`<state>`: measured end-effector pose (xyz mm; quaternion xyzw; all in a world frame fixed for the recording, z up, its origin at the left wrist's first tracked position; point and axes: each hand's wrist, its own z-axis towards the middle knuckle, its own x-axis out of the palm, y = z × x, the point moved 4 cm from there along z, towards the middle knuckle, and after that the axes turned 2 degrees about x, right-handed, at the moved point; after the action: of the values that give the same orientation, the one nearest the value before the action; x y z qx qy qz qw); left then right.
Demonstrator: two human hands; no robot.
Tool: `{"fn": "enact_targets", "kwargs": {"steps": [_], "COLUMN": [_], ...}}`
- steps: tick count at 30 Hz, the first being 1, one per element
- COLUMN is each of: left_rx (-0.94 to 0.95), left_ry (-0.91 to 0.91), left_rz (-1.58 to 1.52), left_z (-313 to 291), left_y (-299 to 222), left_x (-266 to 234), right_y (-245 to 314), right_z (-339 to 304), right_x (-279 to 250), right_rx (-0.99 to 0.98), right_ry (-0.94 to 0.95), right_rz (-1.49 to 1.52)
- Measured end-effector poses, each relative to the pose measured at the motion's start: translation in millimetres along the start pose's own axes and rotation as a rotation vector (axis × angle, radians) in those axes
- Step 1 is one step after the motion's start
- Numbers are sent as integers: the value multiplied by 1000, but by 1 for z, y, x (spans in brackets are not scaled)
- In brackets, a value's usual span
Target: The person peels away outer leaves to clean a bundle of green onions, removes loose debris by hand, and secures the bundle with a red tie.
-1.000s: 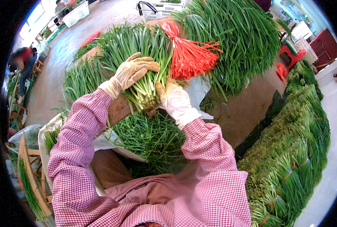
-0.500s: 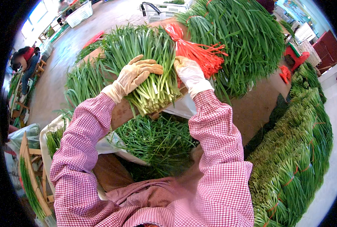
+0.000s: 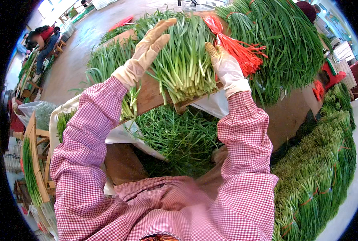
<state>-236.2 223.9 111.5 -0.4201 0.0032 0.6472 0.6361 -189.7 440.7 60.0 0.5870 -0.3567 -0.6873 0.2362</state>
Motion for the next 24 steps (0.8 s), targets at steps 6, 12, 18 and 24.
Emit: {"fn": "enact_targets", "kwargs": {"steps": [6,12,18,24], "left_rx": [-594,-891,-976,-828], "left_ry": [-274,-406,-546,-507], "left_rz": [-446,-599,-671,-1075], "left_z": [-55,-95,-79,-73], "left_y": [-9,5,41,40], "left_x": [-6,37,58,65], "right_y": [16,23,33,52], "right_z": [1,3,0,-11], "right_x": [7,22,52,81], "right_rx": [94,103,100,-40], "right_ry": [4,58,0,-44], "right_rz": [-170,-196,-355,-403]}}
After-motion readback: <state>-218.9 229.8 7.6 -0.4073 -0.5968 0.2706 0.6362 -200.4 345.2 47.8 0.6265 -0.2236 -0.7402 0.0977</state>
